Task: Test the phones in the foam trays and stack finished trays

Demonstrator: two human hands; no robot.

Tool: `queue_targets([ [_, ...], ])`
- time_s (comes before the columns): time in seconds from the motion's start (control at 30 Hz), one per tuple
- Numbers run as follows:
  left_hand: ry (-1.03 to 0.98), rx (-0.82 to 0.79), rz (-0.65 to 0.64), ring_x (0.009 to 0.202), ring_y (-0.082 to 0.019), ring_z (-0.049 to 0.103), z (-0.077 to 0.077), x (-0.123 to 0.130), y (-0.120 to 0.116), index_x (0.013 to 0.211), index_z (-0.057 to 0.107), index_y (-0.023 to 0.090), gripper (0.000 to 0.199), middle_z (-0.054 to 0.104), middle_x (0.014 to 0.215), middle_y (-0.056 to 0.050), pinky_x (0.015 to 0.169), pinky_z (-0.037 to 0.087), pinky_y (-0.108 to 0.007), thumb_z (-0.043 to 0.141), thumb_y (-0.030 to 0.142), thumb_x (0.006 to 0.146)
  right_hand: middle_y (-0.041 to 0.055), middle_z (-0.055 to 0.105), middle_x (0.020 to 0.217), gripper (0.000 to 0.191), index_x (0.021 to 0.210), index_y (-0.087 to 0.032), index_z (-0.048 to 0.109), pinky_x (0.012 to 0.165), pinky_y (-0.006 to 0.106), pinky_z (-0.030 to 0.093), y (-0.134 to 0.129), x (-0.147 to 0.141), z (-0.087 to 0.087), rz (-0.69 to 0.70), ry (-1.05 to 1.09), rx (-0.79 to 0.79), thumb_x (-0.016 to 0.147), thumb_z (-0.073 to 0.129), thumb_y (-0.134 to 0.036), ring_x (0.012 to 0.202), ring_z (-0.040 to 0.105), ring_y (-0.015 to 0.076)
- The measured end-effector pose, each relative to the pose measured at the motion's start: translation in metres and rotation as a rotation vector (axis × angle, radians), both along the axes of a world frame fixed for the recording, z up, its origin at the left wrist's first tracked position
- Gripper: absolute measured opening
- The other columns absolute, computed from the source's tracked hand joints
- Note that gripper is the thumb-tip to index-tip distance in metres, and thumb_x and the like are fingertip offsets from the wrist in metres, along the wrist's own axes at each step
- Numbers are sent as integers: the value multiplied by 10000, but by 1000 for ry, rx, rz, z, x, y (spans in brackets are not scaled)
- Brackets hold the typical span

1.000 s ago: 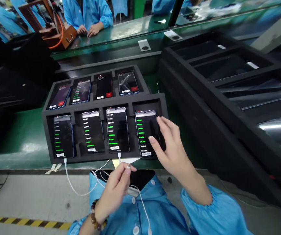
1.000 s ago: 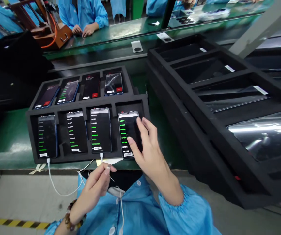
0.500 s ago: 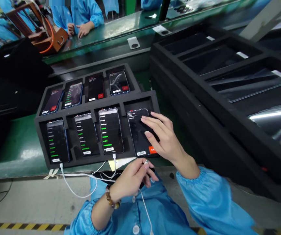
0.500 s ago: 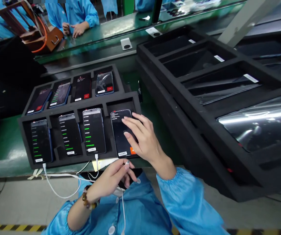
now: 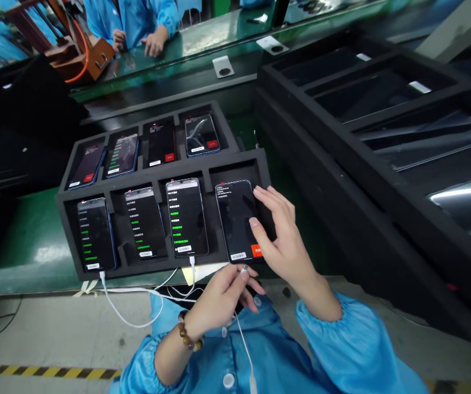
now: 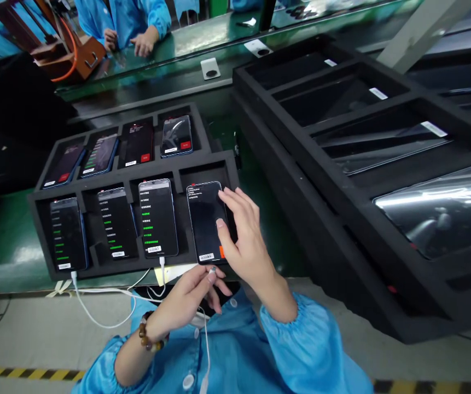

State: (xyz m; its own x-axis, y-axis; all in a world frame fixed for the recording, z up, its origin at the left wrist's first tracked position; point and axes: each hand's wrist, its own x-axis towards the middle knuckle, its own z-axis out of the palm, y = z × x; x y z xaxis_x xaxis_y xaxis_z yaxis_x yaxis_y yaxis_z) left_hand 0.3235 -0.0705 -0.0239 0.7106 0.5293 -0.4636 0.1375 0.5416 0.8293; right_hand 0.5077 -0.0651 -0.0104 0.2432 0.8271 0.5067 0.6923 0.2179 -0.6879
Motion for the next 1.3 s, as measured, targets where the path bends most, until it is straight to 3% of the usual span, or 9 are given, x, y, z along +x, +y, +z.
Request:
queue_targets([
  [0.17, -24, 22, 26, 625, -142, 692, -1, 1, -1, 1077, 627, 148, 688, 778, 1012, -127, 676, 519, -295, 633, 822, 941, 98, 603, 1579, 500, 1570, -309, 546, 1266, 638, 426, -6, -16, -2, -6, 88, 109, 1081, 546, -204, 1550, 483, 338],
  [0.3, -24, 15, 74, 637, -153, 703, -2, 0, -2, 1109, 628, 144, 696, 783, 1050, -140, 675, 520, -303, 650, 817, 933, 95, 657, 1524, 518, 1553, -293, 570, 1229, 592, 457, -8, -18, 0, -38, -3, 155, 1046, 629, -203, 1511, 516, 339],
  [0.5, -9, 54, 65, 608, -188, 688, -4, -1, -3, 999, 591, 175, 669, 680, 655, -21, 683, 520, -309, 607, 842, 944, 24, 760, 1410, 466, 1556, -257, 560, 1231, 550, 347, -18, -18, -1, 181, -348, 61, 1098, 524, -178, 1485, 518, 304],
  [0.63, -30, 25, 74, 628, -165, 709, -4, -1, -3, 1098, 626, 150, 695, 782, 900, -95, 672, 513, -296, 645, 825, 933, 50, 771, 1368, 436, 1525, -254, 592, 1188, 567, 367, -23, -7, -8, 65, -303, 51, 1097, 529, -200, 1429, 562, 334],
  [0.77, -28, -6, 73, 648, -160, 724, -3, -1, -3, 1189, 632, 135, 743, 804, 1131, -179, 681, 519, -309, 660, 828, 921, 69, 729, 1422, 473, 1545, -294, 593, 1162, 577, 450, -26, 6, -12, -25, -127, 73, 1087, 536, -189, 1433, 563, 349],
  [0.93, -24, -3, 40, 677, -171, 737, -1, -2, -1, 1227, 639, 131, 740, 806, 1162, -191, 700, 517, -319, 660, 811, 936, 80, 703, 1456, 496, 1552, -306, 584, 1182, 589, 493, -25, 8, -15, 17, -47, 85, 1072, 587, -181, 1453, 561, 343],
  [1.3, -32, -23, 19, 695, -170, 745, -1, -3, -1, 1237, 650, 142, 694, 806, 1185, -184, 720, 507, -321, 653, 779, 962, 105, 596, 1596, 560, 1602, -329, 525, 1246, 666, 445, -40, 16, -20, 64, -47, -16, 1060, 639, -245, 1547, 492, 362],
])
